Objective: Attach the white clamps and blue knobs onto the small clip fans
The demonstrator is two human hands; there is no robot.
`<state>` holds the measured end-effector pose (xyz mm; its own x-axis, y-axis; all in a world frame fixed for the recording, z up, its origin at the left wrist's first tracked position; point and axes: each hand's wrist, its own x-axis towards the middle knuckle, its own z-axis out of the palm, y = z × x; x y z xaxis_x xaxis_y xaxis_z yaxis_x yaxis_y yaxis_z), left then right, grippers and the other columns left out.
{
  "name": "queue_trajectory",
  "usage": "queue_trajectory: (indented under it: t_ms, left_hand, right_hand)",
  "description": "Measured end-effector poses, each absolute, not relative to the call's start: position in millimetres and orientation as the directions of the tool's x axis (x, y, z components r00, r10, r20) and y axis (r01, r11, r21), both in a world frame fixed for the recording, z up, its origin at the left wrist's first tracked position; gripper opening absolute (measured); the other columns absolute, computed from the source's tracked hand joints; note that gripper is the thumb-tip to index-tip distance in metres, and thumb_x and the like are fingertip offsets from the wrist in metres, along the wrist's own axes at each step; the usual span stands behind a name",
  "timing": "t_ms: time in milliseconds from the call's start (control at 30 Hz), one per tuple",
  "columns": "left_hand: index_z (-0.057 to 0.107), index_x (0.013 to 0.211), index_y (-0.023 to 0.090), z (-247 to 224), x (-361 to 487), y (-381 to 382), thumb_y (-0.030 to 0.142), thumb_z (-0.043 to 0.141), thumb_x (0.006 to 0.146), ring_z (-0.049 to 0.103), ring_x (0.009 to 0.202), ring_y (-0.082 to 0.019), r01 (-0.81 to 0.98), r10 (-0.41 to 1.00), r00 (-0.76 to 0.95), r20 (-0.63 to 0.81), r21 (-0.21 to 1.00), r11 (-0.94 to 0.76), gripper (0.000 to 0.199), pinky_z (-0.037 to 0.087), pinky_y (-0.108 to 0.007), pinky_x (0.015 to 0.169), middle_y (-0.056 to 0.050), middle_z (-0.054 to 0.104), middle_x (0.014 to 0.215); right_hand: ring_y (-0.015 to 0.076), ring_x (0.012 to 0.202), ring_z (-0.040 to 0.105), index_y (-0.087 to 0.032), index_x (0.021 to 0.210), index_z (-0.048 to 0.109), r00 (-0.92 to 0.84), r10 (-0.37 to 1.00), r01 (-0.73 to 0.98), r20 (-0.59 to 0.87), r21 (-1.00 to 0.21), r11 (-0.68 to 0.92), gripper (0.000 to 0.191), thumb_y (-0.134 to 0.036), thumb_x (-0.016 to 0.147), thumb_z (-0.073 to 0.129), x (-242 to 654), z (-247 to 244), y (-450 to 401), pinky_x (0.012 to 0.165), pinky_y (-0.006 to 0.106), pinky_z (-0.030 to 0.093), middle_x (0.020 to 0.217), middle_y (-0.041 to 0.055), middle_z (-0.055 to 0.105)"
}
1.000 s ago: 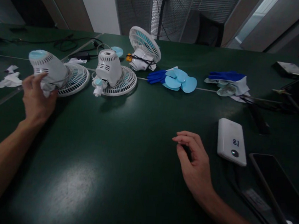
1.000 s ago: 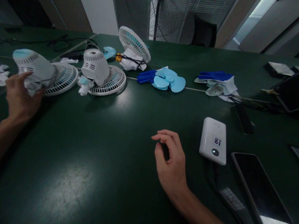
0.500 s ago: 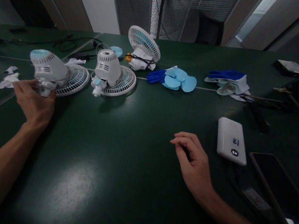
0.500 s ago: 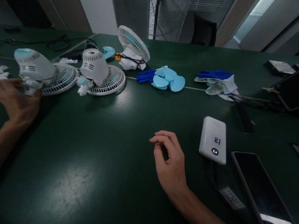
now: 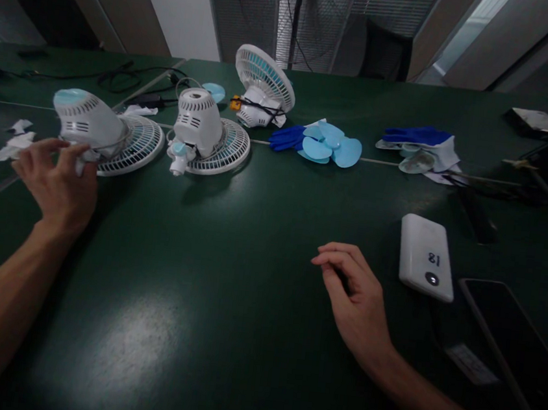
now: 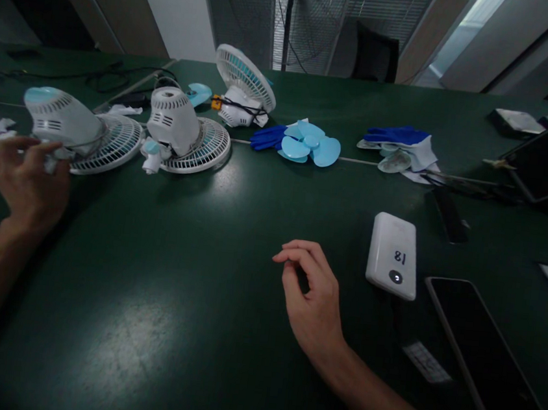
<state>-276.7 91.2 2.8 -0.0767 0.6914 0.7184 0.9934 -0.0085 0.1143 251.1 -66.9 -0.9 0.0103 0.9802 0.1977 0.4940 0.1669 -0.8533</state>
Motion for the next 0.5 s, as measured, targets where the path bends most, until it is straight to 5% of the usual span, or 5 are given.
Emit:
queue_trajectory:
  t_ms: [367,500]
  left_hand:
    - [0.049,0.141,0.013,9.9,-249.6,84.4,0.046,0.068,0.089,0.033,0.138,-0.036,0.998,0.719,-0.048,0.693,0.07,0.0,0.065,0.022,-0.055,0.114,-0.015,0.041,0.149]
    - [0.046,0.139,0.008,4.5,-263.3,93.0,0.039,0.069,0.088,0.045,0.127,-0.029,0.955,0.693,-0.255,0.674,0.287,0.073,0.064,0.038,-0.043,0.107,-0.014,0.047,0.138]
  right_hand:
    - [0.0193,0.104,0.06,-0.027,0.096,0.067,-0.002,0.98,0.494,0.197,-0.852,0.173,0.019,-0.018,0.099,0.05,249.4,1.6,-66.9,0.081,0.034,0.049,0.114,0.003,0.06]
    - [0.0202,0.104,0.061,-0.026,0.096,0.067,-0.003,0.979,0.498,0.204,-0.849,0.178,0.018,-0.019,0.099,0.05,249.8,1.9,-66.6,0.084,0.036,0.049,0.113,0.0032,0.061]
